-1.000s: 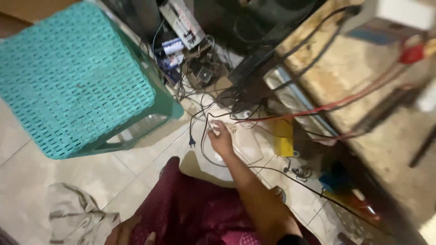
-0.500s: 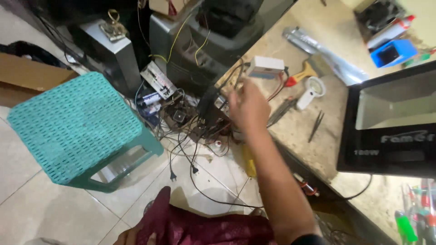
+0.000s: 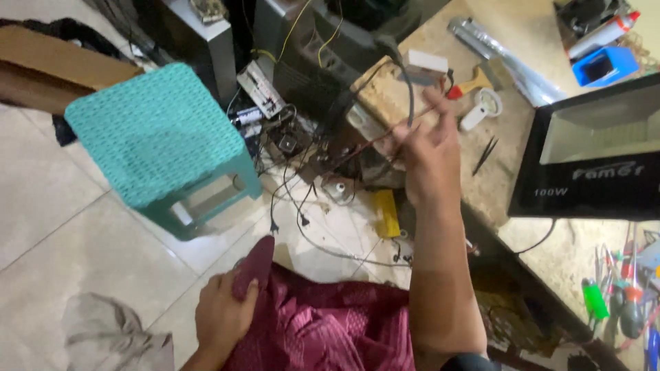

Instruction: Testing and performing final assembly on a 100W LED floodlight at a repair bench.

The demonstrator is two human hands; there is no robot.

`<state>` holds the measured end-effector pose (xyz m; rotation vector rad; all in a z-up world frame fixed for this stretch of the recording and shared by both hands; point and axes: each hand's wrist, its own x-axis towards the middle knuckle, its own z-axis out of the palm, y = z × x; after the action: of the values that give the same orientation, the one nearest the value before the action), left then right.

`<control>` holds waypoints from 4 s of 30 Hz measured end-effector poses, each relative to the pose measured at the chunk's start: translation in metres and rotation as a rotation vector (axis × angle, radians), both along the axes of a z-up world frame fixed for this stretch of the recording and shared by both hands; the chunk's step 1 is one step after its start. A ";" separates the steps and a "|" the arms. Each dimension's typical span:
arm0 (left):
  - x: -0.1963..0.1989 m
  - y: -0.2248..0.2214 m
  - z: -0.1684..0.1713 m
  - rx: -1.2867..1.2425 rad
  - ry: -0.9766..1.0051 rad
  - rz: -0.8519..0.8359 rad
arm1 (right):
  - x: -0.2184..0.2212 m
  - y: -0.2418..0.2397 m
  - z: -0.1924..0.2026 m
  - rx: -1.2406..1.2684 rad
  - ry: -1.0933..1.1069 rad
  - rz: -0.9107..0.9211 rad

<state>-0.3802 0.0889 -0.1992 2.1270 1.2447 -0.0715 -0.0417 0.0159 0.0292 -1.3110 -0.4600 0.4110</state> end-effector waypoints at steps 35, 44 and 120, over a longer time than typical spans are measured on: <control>0.022 -0.021 0.002 0.009 0.162 -0.107 | 0.018 0.021 -0.119 -0.645 -0.190 -0.799; 0.022 -0.021 -0.025 0.025 0.252 -0.073 | 0.034 0.060 -0.093 -0.548 0.071 -0.682; 0.045 -0.023 0.017 0.042 0.155 -0.130 | 0.043 -0.031 -0.174 -0.546 0.430 -0.340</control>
<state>-0.3349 0.0657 -0.1821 2.2727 1.2029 -0.2735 0.0014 -0.0154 -0.1445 -1.7328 0.2574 0.5353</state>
